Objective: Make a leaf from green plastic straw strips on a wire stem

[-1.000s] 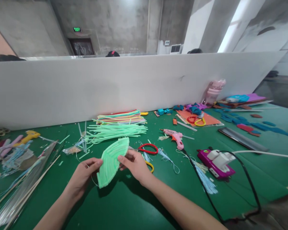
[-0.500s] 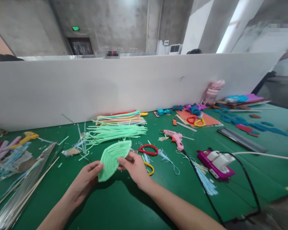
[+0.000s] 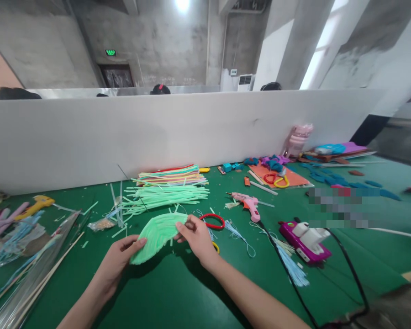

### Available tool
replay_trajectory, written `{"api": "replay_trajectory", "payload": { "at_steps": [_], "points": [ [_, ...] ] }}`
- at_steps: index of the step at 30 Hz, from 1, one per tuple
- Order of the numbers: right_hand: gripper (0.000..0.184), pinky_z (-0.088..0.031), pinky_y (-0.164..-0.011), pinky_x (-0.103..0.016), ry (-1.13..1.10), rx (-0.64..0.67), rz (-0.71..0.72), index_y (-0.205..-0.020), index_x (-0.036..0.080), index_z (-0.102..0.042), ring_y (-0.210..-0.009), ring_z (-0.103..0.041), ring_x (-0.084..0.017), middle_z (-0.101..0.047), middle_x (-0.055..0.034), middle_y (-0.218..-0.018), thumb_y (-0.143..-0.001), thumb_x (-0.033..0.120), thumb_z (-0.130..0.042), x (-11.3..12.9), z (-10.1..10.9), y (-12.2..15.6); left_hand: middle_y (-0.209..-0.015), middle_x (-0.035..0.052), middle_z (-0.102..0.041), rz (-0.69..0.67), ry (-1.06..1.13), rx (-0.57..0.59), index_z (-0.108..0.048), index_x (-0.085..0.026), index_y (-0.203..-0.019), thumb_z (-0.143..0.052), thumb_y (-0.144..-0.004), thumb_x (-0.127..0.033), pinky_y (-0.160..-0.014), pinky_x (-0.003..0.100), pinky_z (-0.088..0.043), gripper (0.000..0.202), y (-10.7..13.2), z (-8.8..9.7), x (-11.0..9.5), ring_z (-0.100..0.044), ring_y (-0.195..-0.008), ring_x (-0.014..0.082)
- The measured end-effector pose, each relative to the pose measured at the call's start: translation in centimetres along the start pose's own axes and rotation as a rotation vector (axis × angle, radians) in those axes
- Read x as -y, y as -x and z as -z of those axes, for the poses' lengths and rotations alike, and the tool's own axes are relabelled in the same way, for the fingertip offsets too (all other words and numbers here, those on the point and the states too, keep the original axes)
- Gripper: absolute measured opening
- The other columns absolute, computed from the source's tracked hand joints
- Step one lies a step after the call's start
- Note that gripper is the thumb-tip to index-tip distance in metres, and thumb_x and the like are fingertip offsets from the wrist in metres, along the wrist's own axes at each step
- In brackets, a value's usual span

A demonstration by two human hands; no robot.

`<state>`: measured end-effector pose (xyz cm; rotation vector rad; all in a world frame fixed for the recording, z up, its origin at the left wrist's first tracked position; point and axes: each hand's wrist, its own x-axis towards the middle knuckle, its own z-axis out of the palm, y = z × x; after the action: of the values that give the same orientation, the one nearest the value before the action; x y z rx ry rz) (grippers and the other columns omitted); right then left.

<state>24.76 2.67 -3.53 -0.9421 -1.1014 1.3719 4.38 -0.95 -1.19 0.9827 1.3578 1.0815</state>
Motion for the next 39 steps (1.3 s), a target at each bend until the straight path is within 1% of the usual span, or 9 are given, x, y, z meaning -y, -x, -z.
{"api": "replay_trajectory", "payload": {
  "at_steps": [4,7,12,17,23,26,29,33,39],
  "points": [
    [0.04,-0.054,-0.062,-0.027,-0.035,0.0,-0.012,-0.075,0.021,-0.043,-0.058,-0.064,-0.014,-0.043,0.0096,-0.06,-0.073,0.046,-0.074,-0.3,-0.2,0.3,-0.075,0.0084,-0.073,0.032,0.054,0.018,-0.07,-0.012,-0.085,-0.082,-0.057,-0.047,-0.062,0.031,-0.055,0.046,0.3,-0.3,0.0,-0.07,-0.071,0.0239],
    [0.039,-0.054,-0.062,-0.028,-0.041,0.004,-0.018,-0.076,0.021,-0.044,-0.061,-0.066,-0.015,-0.046,0.0087,-0.06,-0.073,0.046,-0.074,-0.5,-0.3,0.5,-0.075,0.0087,-0.073,0.026,0.013,0.025,-0.068,-0.012,-0.083,-0.082,-0.058,-0.047,-0.06,0.03,-0.055,0.045,0.2,-0.3,0.1,-0.071,-0.07,0.0249],
    [0.037,-0.055,-0.065,-0.03,-0.021,0.033,-0.012,-0.079,0.021,-0.047,-0.06,-0.065,-0.015,-0.052,0.0073,-0.065,-0.074,0.047,-0.073,-0.5,-0.3,0.8,-0.076,0.0049,-0.071,0.02,-0.044,0.036,-0.063,-0.015,-0.085,-0.081,-0.059,-0.048,-0.057,0.027,-0.054,0.046,-0.3,0.1,0.6,-0.072,-0.07,0.0237],
    [0.039,-0.056,-0.066,-0.031,-0.011,0.018,-0.018,-0.076,0.022,-0.045,-0.061,-0.065,-0.016,-0.048,0.0083,-0.063,-0.072,0.048,-0.074,-0.5,-0.4,1.0,-0.078,0.004,-0.07,0.018,-0.053,0.045,-0.061,-0.017,-0.08,-0.08,-0.06,-0.048,-0.056,0.027,-0.052,0.042,-0.5,0.4,0.8,-0.069,-0.071,0.0216],
    [0.039,-0.056,-0.065,-0.029,0.036,0.013,-0.003,-0.075,0.021,-0.043,-0.063,-0.066,-0.016,-0.047,0.0079,-0.064,-0.075,0.047,-0.072,-0.9,-0.2,1.0,-0.072,0.0042,-0.069,0.014,-0.088,0.149,-0.067,-0.014,-0.082,-0.08,-0.059,-0.046,-0.059,0.028,-0.049,0.042,-1.3,1.1,1.6,-0.062,-0.063,0.0178],
    [0.039,-0.056,-0.065,-0.03,0.056,0.012,0.003,-0.073,0.021,-0.042,-0.062,-0.065,-0.015,-0.048,0.0077,-0.064,-0.076,0.048,-0.071,-1.0,-0.1,1.0,-0.064,0.0001,-0.064,-0.037,-0.097,0.102,-0.063,-0.015,-0.074,-0.082,-0.057,-0.046,-0.055,0.025,-0.045,0.039,-1.6,1.1,2.0,-0.057,-0.058,0.0152],
    [0.04,-0.056,-0.066,-0.03,0.062,0.005,0.007,-0.072,0.021,-0.042,-0.062,-0.065,-0.016,-0.049,0.0075,-0.064,-0.076,0.048,-0.071,-0.8,0.0,0.9,-0.064,-0.0023,-0.061,-0.034,-0.035,0.052,-0.059,-0.017,-0.073,-0.081,-0.058,-0.046,-0.052,0.022,-0.041,0.039,-1.5,1.0,1.9,-0.054,-0.056,0.0132],
    [0.039,-0.056,-0.064,-0.03,0.05,-0.019,-0.008,-0.074,0.021,-0.044,-0.065,-0.067,-0.017,-0.047,0.0079,-0.063,-0.074,0.049,-0.072,-0.4,0.1,0.8,-0.06,-0.003,-0.058,0.042,0.074,0.146,-0.06,-0.016,-0.071,-0.078,-0.065,-0.046,-0.05,0.019,-0.035,0.035,-1.3,0.9,1.3,-0.049,-0.052,0.0095],
    [0.042,-0.055,-0.062,-0.029,0.062,-0.023,-0.015,-0.073,0.021,-0.045,-0.065,-0.067,-0.018,-0.048,0.0069,-0.063,-0.071,0.052,-0.073,-0.3,0.3,0.7,-0.066,0.0015,-0.062,0.075,0.065,0.202,-0.066,-0.013,-0.075,-0.076,-0.067,-0.044,-0.054,0.022,-0.037,0.033,-1.3,0.9,1.4,-0.052,-0.056,0.0118]
  ]
}}
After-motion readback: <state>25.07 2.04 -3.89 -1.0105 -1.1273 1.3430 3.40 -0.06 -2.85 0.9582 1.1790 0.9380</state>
